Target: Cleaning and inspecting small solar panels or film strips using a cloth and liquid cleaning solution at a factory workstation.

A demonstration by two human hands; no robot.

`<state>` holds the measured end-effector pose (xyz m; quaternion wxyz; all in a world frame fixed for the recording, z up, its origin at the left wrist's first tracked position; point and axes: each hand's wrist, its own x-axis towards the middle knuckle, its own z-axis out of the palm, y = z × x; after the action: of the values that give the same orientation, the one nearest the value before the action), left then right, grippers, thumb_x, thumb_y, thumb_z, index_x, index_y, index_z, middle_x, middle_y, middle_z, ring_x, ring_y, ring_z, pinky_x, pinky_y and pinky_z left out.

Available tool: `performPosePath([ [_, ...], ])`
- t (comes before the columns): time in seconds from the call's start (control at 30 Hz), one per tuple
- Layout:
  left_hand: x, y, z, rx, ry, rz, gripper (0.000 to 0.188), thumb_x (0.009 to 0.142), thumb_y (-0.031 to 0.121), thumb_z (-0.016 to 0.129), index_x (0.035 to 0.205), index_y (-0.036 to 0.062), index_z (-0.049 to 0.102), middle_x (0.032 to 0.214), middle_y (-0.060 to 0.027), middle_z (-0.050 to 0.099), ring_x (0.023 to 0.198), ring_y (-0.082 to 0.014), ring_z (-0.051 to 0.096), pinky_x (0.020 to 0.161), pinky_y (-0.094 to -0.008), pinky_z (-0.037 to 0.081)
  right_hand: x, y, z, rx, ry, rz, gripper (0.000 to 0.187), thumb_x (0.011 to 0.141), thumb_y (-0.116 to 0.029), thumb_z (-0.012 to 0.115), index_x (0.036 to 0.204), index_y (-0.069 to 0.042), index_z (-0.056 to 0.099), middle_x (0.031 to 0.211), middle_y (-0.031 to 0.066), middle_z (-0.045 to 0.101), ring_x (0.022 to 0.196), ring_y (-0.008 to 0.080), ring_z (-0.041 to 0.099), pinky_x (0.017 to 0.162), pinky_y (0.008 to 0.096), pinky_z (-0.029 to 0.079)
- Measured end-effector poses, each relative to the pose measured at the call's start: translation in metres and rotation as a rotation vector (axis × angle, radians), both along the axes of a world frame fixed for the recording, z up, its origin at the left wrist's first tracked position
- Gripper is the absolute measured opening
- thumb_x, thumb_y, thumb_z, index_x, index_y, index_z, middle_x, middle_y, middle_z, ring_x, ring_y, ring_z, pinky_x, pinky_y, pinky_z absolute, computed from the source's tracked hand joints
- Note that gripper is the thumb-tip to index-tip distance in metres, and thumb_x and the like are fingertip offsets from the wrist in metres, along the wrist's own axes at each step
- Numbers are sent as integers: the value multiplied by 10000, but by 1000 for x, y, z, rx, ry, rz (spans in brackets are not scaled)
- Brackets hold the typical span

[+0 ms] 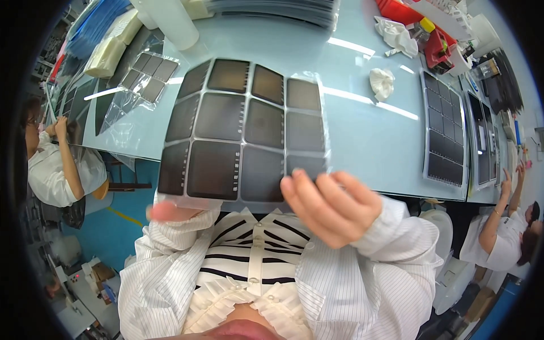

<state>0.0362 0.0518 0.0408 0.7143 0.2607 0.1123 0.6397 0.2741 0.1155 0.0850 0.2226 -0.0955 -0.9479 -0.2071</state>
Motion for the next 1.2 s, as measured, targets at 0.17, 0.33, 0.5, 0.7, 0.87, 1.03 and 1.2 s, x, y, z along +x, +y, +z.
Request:
performPosePath([
  [0.17, -12, -10, -3, -21, 43, 38, 416, 907, 132, 392, 1281, -48, 420, 1239, -139, 531, 1087, -257, 559, 940, -334, 432, 1, -18, -8, -529, 74, 296, 418, 773, -452, 670, 877, -48, 685, 858, 48, 613, 616, 146, 498, 569, 244, 391],
  [0.33, -10, -1, 14, -139, 251, 203, 454, 867, 112, 468, 1284, -63, 416, 1171, -198, 564, 1069, -277, 572, 936, -378, 439, 18, 10, 1, -531, 616, -320, 654, 734, -616, 606, 975, -8, 631, 815, 70, 585, 571, 111, 466, 495, 247, 355],
  [0.5, -10, 1, 8, -118, 530, 43, 502, 838, 33, 517, 1310, -66, 379, 1133, -171, 584, 981, -207, 595, 871, -334, 468, 38, 25, -20, -1798, 928, -185, 403, 880, -393, 586, 938, 6, 592, 769, 38, 563, 544, 85, 496, 509, 210, 378],
  [0.7, -12, 8, -5, -15, 709, 48, 467, 840, 20, 569, 1274, -51, 412, 1077, -116, 600, 928, -139, 589, 808, -258, 472, 46, 22, -32, -1789, 949, -273, 211, 843, -182, 664, 795, -21, 536, 634, 12, 537, 494, 65, 465, 468, 180, 354],
  [0.87, -14, 5, -6, -34, 1038, 151, 245, 828, 54, 639, 1043, -48, 578, 793, -47, 646, 650, -57, 564, 572, -178, 434, 58, 26, -41, -1858, 986, -208, 195, 803, -142, 702, 789, -29, 544, 622, 9, 544, 494, 47, 444, 466, 173, 342],
  [1.03, -4, 8, -3, 61, 1137, 308, 164, 795, 59, 687, 913, -36, 627, 676, -26, 622, 544, -34, 515, 492, -168, 387, 57, 24, -38, -1686, 934, -370, 186, 804, -91, 687, 808, -40, 508, 687, 1, 528, 506, 51, 414, 453, 173, 320],
  [1.2, 3, 12, 5, 135, 1123, 373, 144, 776, 67, 713, 847, -29, 633, 639, -24, 606, 532, -40, 515, 481, -170, 391, 65, 26, -34, -1642, 966, -376, 146, 811, -64, 669, 847, -40, 530, 727, -2, 550, 528, 44, 414, 463, 169, 321],
])
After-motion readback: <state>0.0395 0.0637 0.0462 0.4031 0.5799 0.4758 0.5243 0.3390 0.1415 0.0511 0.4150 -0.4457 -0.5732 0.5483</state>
